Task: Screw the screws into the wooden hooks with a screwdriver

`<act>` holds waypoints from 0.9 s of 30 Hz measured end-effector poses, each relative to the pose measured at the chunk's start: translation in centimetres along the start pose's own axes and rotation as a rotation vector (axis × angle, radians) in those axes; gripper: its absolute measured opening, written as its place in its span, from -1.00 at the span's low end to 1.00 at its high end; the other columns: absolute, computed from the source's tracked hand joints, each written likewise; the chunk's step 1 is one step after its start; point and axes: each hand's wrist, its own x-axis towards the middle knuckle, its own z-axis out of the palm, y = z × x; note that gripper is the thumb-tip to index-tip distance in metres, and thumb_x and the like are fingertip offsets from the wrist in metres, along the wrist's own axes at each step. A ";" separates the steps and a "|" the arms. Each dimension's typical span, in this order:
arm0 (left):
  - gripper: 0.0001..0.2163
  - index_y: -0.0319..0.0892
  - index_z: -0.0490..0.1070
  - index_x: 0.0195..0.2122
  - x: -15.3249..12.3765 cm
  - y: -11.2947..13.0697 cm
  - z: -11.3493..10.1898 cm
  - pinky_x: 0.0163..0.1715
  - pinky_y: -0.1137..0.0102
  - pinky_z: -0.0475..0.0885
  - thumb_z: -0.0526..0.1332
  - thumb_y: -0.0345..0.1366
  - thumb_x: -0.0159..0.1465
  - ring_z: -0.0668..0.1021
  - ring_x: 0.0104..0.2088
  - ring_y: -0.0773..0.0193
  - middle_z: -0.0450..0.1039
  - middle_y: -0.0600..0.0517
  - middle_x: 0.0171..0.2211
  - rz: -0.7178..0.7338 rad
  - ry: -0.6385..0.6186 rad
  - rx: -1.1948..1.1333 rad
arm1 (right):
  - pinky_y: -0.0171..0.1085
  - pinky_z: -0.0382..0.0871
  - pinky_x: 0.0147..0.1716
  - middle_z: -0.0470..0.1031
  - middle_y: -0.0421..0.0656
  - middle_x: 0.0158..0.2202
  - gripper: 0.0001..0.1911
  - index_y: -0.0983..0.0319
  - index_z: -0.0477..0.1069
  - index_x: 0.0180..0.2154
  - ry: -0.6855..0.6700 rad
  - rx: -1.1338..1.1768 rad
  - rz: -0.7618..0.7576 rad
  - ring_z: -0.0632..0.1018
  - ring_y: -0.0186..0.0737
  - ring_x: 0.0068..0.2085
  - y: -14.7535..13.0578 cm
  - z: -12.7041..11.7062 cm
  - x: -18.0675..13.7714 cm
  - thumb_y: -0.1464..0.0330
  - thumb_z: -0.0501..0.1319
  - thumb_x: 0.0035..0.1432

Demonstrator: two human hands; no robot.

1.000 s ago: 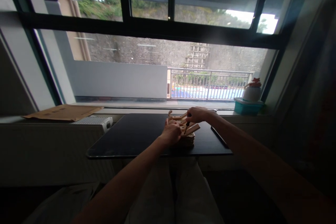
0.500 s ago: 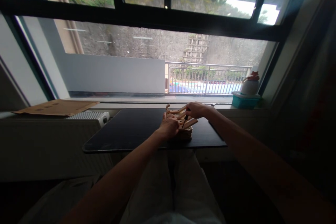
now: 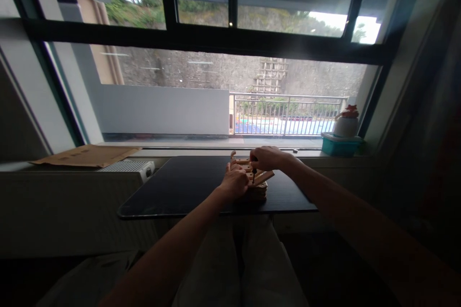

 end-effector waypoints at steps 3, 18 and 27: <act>-0.85 -0.16 0.51 -0.47 0.0 -0.1 0.1 0.13 -0.14 -0.01 0.16 -0.32 0.16 0.34 -0.03 -0.01 0.44 -0.05 -0.35 0.003 -0.002 -0.021 | -0.11 0.42 -0.16 0.45 -0.10 -0.10 -0.72 0.27 0.39 -0.08 0.000 0.015 -0.053 0.50 -0.20 -0.15 0.2 0.1 0.1 0.25 0.14 0.25; -0.64 -0.04 0.46 -0.08 -0.7 -1.0 0.4 0.20 0.13 0.08 0.29 -0.37 0.05 0.26 0.15 0.04 0.32 -0.01 0.07 -0.088 0.205 -0.368 | -0.16 0.44 -0.24 0.46 -0.11 -0.15 -0.70 0.28 0.38 -0.08 0.192 0.177 0.134 0.51 -0.25 -0.22 0.2 3.4 0.3 0.22 0.13 0.26; -0.53 -0.21 0.34 0.03 -0.2 -2.3 1.9 -0.13 0.26 0.45 0.15 0.00 0.22 0.54 -0.11 0.08 0.52 -0.11 -0.15 -0.546 0.091 -0.919 | -0.32 0.16 -0.41 0.55 -0.07 -0.27 -0.73 0.26 0.42 -0.20 0.357 0.313 0.192 0.51 -0.20 -0.26 0.8 5.5 -1.2 0.25 0.06 0.23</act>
